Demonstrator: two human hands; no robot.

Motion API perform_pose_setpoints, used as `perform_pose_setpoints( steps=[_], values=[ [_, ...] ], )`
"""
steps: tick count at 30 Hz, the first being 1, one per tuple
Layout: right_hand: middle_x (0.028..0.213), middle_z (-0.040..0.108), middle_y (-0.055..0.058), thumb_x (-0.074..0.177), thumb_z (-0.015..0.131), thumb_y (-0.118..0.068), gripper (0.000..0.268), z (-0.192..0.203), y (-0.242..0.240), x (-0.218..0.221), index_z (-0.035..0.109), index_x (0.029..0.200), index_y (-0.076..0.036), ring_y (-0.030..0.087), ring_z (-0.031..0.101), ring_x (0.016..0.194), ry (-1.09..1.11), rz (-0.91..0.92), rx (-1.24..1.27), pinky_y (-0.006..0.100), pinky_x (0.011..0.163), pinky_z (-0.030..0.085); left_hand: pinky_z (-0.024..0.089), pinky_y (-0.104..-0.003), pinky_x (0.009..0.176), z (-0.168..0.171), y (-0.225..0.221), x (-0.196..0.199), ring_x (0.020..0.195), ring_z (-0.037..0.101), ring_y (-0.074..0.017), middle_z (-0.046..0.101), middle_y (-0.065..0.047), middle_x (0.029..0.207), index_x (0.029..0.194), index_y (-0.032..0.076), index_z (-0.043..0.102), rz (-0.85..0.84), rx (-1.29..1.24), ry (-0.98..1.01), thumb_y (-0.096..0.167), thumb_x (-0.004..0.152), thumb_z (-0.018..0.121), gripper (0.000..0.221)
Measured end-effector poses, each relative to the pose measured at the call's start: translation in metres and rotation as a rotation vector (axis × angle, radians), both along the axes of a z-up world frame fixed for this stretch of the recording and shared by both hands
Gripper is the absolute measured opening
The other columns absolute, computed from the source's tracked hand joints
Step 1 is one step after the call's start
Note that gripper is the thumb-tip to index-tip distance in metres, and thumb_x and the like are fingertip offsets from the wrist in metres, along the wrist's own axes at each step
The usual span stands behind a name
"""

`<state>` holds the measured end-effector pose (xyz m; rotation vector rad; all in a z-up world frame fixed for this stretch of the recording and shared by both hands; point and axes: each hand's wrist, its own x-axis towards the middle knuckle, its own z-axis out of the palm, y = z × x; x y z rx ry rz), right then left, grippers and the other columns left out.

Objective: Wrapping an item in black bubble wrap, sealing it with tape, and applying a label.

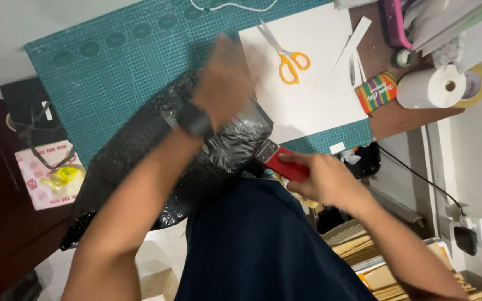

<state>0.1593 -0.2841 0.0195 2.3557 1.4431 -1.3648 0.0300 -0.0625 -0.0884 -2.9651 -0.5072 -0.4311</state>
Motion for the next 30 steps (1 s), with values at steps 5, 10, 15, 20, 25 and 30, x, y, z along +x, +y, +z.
perform_pose_setpoints(
  steps=[5,10,15,20,25,30],
  values=[
    [0.108,0.076,0.029,0.079,0.070,-0.039,0.050,0.000,0.045,0.028,0.077,0.127,-0.029,0.044,0.075,0.097,0.194,0.040,-0.189,0.054,0.086,0.059,0.024,-0.072,0.119,-0.010,-0.084,-0.028,0.136,0.049,-0.0377,0.064,-0.012,0.138,0.091,0.009,0.078,-0.398,-0.201,-0.011,0.031,0.100,0.058,0.031],
    [0.097,0.080,0.016,0.074,0.067,-0.054,0.049,-0.111,0.006,0.041,0.081,0.114,-0.029,0.036,0.076,0.093,0.138,0.296,-0.374,0.048,0.081,0.062,0.018,-0.072,0.124,-0.001,-0.088,-0.035,0.145,0.039,-0.0361,0.053,-0.006,0.152,0.108,0.015,0.078,-0.358,-0.188,0.183,0.035,0.100,0.054,0.033],
    [0.120,0.074,0.019,0.087,0.060,-0.059,0.062,-0.141,-0.034,0.032,0.056,0.145,-0.039,0.039,0.070,0.117,-0.249,0.031,-0.142,0.055,0.095,0.057,0.032,-0.068,0.114,0.114,-0.060,-0.074,0.142,0.048,-0.0408,0.056,-0.015,0.150,0.145,0.020,0.059,-0.239,-0.749,-0.005,0.055,0.104,0.047,0.056],
    [0.107,0.058,0.027,0.089,0.067,-0.033,0.067,-0.207,-0.052,0.017,0.051,0.153,-0.022,0.047,0.055,0.109,-0.537,-0.132,0.541,0.056,0.091,0.050,0.031,-0.053,0.121,0.219,-0.009,-0.225,0.143,0.048,-0.0387,0.058,-0.020,0.150,0.134,0.005,0.065,0.229,-0.608,-0.060,0.015,0.104,0.051,0.035],
    [0.105,0.055,0.030,0.092,0.069,-0.020,0.045,-0.217,-0.040,-0.013,0.064,0.136,-0.012,0.046,0.052,0.098,-0.551,-0.092,0.801,0.057,0.086,0.044,0.029,-0.041,0.119,0.118,0.041,-0.324,0.145,0.045,-0.0230,0.050,-0.013,0.156,0.149,0.007,0.047,0.776,-1.324,-0.493,0.056,0.097,0.036,0.072],
    [0.165,0.021,0.033,0.106,0.047,-0.018,0.064,-0.154,-0.028,-0.091,0.022,0.164,-0.005,0.047,0.016,0.153,0.272,-0.589,0.853,0.057,0.126,0.015,0.030,-0.041,0.125,0.002,0.008,-0.309,0.152,0.043,-0.0275,0.047,-0.007,0.163,0.129,0.016,0.065,0.683,-1.906,-1.125,0.054,0.104,0.047,0.049]
  ],
)
